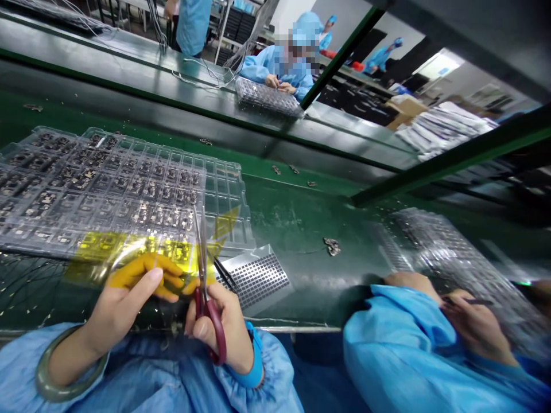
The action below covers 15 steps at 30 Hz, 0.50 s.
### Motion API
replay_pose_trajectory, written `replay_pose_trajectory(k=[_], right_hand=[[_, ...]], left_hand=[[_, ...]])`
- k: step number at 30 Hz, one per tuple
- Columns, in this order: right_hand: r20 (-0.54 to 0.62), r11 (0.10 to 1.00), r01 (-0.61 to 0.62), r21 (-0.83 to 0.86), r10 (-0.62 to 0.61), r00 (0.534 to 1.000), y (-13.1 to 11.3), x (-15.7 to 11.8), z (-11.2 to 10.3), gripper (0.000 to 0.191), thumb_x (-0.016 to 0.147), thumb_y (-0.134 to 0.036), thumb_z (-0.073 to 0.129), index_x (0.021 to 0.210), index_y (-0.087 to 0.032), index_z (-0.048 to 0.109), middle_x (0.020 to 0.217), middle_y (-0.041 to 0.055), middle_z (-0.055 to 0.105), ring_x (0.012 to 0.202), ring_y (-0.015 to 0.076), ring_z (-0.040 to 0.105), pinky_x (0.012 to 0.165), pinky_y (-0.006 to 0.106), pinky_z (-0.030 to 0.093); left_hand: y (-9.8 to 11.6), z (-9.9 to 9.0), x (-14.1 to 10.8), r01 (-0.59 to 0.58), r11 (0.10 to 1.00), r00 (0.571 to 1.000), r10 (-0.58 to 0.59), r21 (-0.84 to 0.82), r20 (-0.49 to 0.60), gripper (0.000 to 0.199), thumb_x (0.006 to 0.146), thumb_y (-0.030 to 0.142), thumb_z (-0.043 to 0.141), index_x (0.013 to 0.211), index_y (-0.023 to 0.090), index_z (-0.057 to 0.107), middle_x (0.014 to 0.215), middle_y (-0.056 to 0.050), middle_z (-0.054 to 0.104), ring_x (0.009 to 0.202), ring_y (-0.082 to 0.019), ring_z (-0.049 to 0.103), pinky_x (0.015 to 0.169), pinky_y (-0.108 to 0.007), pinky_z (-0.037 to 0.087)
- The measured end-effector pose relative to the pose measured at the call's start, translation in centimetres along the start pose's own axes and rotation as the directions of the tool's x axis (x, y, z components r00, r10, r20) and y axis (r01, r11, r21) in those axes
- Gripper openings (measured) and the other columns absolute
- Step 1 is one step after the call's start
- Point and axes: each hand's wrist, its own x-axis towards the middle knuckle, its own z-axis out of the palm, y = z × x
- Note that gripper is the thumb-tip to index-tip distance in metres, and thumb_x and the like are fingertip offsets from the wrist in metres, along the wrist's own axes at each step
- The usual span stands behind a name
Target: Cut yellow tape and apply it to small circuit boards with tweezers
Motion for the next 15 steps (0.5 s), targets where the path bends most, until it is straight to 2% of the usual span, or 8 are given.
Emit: replay_pose_trajectory(k=[3,7,11,15], right_hand=[[0.047,0.999,0.042,-0.022,-0.041,0.998,-0.3,0.1,-0.2,0.068,0.069,-0.08,0.065,0.095,-0.018,0.055,0.063,-0.0022,0.057,0.053,0.0116,0.048,0.053,0.024,0.039],[0.162,0.995,0.036,-0.097,-0.02,0.987,-0.5,-0.2,-0.5,0.071,0.075,-0.081,0.057,0.109,-0.018,0.05,0.073,0.001,0.06,0.061,0.0142,0.052,0.061,0.028,0.044],[0.238,0.971,0.032,-0.238,0.026,0.971,-0.3,-0.5,-0.8,0.079,0.073,-0.084,0.053,0.114,-0.017,0.052,0.079,0.0054,0.063,0.068,0.0176,0.056,0.067,0.03,0.047],[0.22,0.957,0.027,-0.288,0.038,0.975,0.0,-0.5,-0.5,0.081,0.072,-0.086,0.052,0.115,-0.017,0.053,0.077,0.0058,0.064,0.069,0.0184,0.056,0.067,0.031,0.048]], left_hand=[[0.7,0.4,0.1,-0.041,0.993,0.997,0.048,0.11,-0.061,0.03,0.09,0.044,0.063,0.089,0.017,0.075,0.09,-0.008,0.077,0.076,-0.02,0.073,0.074,-0.028,0.061],[0.6,1.8,0.7,-0.068,0.997,0.986,0.061,-0.044,-0.157,0.033,0.093,0.046,0.058,0.09,0.015,0.071,0.09,-0.008,0.076,0.077,-0.019,0.073,0.076,-0.031,0.061],[0.2,2.7,1.4,-0.086,0.972,0.987,0.053,-0.22,-0.153,0.037,0.093,0.049,0.056,0.092,0.014,0.068,0.092,-0.01,0.076,0.084,-0.022,0.073,0.082,-0.037,0.061],[0.0,2.8,1.3,-0.118,0.976,0.976,0.08,-0.183,-0.201,0.035,0.092,0.049,0.058,0.096,0.016,0.067,0.096,-0.009,0.076,0.086,-0.021,0.073,0.085,-0.035,0.059]])
